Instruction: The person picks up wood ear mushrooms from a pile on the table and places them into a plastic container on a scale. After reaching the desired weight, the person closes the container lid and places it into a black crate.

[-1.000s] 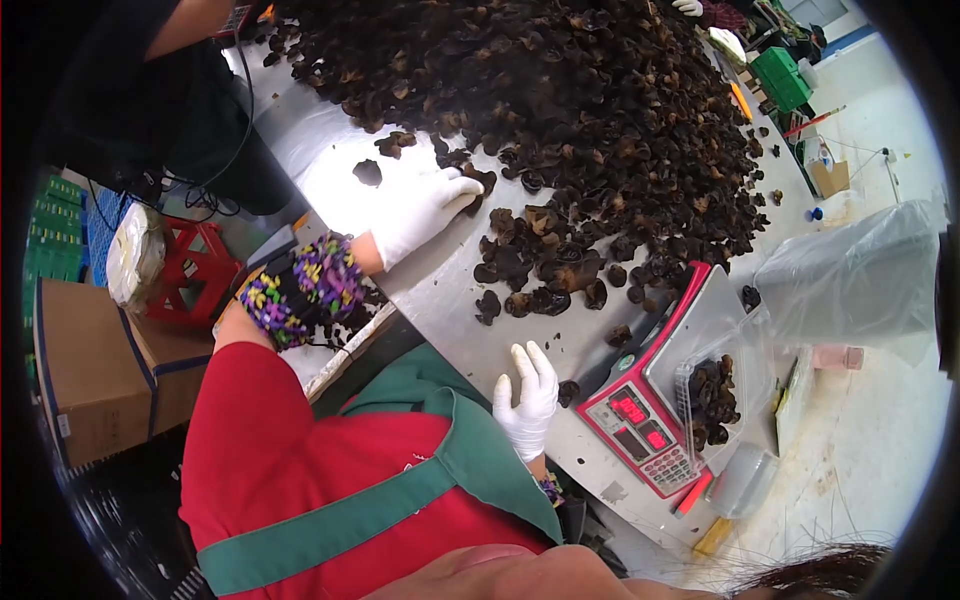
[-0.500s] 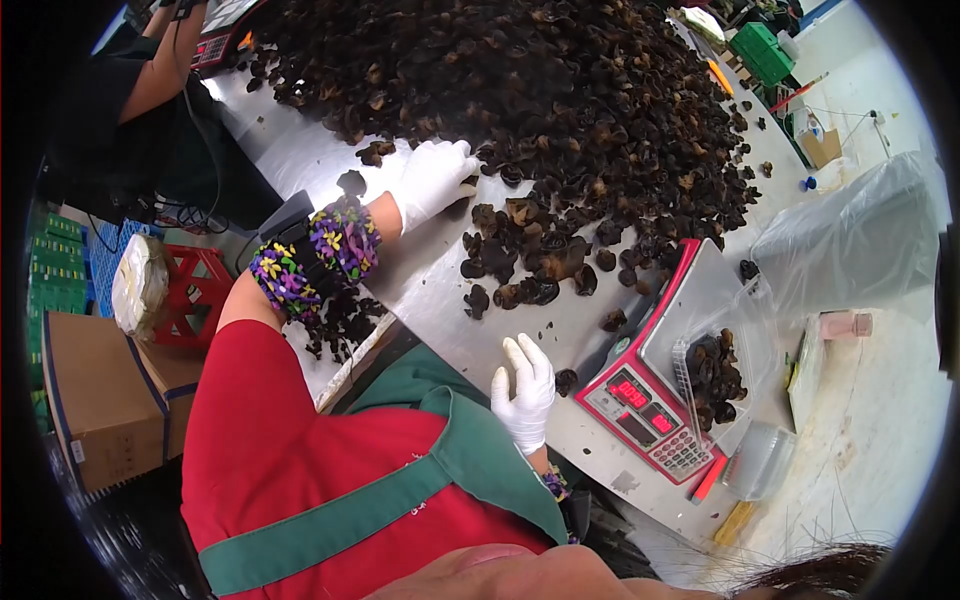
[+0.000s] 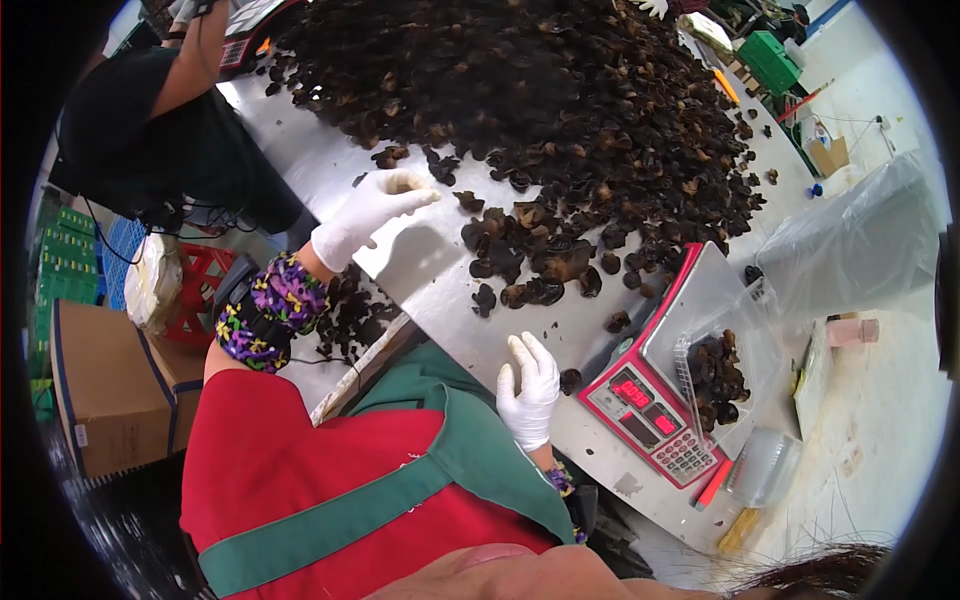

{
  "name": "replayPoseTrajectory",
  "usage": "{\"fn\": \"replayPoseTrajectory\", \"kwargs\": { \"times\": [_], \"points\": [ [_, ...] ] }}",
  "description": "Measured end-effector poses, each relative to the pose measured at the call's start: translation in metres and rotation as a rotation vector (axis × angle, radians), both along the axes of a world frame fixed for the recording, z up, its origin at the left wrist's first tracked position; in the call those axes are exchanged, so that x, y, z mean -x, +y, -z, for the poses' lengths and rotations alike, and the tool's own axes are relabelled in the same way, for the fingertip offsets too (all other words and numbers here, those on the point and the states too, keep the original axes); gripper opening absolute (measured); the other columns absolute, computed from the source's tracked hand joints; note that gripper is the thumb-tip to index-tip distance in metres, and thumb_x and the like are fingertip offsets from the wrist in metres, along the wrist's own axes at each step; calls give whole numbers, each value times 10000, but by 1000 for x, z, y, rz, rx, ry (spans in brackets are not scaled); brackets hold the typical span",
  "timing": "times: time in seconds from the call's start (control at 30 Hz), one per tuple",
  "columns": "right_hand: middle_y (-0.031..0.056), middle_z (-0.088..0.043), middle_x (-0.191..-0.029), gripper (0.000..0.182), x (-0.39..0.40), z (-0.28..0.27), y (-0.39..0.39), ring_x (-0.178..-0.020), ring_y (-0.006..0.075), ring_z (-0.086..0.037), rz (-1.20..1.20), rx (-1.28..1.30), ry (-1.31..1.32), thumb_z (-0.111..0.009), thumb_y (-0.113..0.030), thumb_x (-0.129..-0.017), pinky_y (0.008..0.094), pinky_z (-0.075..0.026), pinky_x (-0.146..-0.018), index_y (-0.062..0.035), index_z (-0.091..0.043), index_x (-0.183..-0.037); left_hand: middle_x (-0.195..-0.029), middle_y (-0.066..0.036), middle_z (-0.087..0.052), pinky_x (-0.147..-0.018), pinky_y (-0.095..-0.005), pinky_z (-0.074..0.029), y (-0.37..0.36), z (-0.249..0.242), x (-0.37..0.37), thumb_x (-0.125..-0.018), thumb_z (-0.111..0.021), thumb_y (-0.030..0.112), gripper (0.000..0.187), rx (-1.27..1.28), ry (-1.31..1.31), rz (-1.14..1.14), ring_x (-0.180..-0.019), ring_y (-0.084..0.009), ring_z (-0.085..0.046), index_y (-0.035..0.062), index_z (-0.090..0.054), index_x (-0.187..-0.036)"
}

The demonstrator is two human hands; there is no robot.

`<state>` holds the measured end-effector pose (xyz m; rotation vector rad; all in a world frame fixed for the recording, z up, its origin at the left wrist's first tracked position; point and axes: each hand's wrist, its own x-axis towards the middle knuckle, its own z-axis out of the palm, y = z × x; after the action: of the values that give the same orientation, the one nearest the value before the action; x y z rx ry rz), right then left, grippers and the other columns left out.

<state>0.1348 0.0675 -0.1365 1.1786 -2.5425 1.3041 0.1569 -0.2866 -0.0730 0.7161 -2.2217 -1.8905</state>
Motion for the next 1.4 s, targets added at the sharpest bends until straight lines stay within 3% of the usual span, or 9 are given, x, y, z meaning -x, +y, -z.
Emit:
{"fn": "replayPoseTrajectory", "kwargs": {
  "times": [0.27,0.53,0.63,0.83,1.0,1.13,1.2,1.27,1.4],
  "points": [
    [176,-617,-1265,442,-1,-3,0,-1138,372,-586,-23,-6,17,-676,-29,-804,462,-466,-995,-52,-659,-1245,-884,-14,-689,-705,-261,-522,37,31,-19,-912,-738,148,132,320,183,-99,-785,-88,-630,48,-727,-998],
    [171,-622,-1260,445,-1,-2,-2,-1129,372,-592,-7,-16,31,-678,-23,-802,462,-469,-991,-58,-663,-1245,-982,-79,-687,-726,-342,-523,60,62,19,-884,-687,129,332,1261,264,123,-833,-189,-631,112,-669,-1215],
    [162,-627,-1257,441,-1,-3,-2,-1130,369,-592,-8,-27,46,-678,-24,-802,458,-468,-990,-60,-665,-1241,-1133,-32,-678,-777,-240,-509,47,53,17,-969,-624,122,329,-235,-9,132,-935,-73,-606,8,-621,-1277],
    [153,-622,-1264,436,-2,-2,-3,-1138,360,-589,-8,-43,41,-678,-31,-805,458,-464,-992,-72,-669,-1238,-1279,-77,-651,-787,-237,-530,20,48,-16,-981,-651,143,415,-699,178,-2,-976,-98,-632,5,-582,-1365],
    [156,-613,-1270,437,-1,-2,-2,-1148,360,-583,-19,-74,65,-681,-35,-805,463,-461,-993,-74,-669,-1240,-1174,-92,-658,-797,-256,-501,12,23,-68,-1005,-610,168,388,-671,135,-33,-952,-137,-622,-53,-596,-1324],
    [156,-612,-1271,439,-1,-4,-1,-1159,359,-573,-37,-64,35,-685,-39,-802,463,-454,-1001,-73,-669,-1240,-927,-31,-716,-755,-262,-509,-13,-20,-154,-982,-594,204,264,-24,-178,-48,-822,-106,-631,3,-744,-1064],
    [150,-610,-1270,439,-1,-4,-2,-1178,354,-559,-49,-69,29,-689,-39,-797,466,-443,-1016,-73,-670,-1234,-995,-103,-727,-821,-371,-546,-36,11,-201,-904,-670,195,213,1053,-541,-4,-896,-271,-683,98,-754,-1073],
    [158,-596,-1288,453,2,-7,-1,-1194,362,-546,-67,-91,35,-691,-57,-802,477,-428,-1033,-71,-655,-1254,-1090,-112,-705,-873,-404,-538,-24,15,-196,-883,-698,198,254,1379,-352,-150,-999,-337,-650,116,-727,-1122],
    [184,-555,-1344,501,11,-9,5,-1247,382,-514,-211,-204,76,-689,-117,-825,499,-404,-1071,-66,-612,-1317,-1282,-177,-623,-985,-400,-503,39,38,-107,-889,-697,111,321,1074,-36,-288,-1145,-352,-618,80,-674,-1207]
  ]
}}
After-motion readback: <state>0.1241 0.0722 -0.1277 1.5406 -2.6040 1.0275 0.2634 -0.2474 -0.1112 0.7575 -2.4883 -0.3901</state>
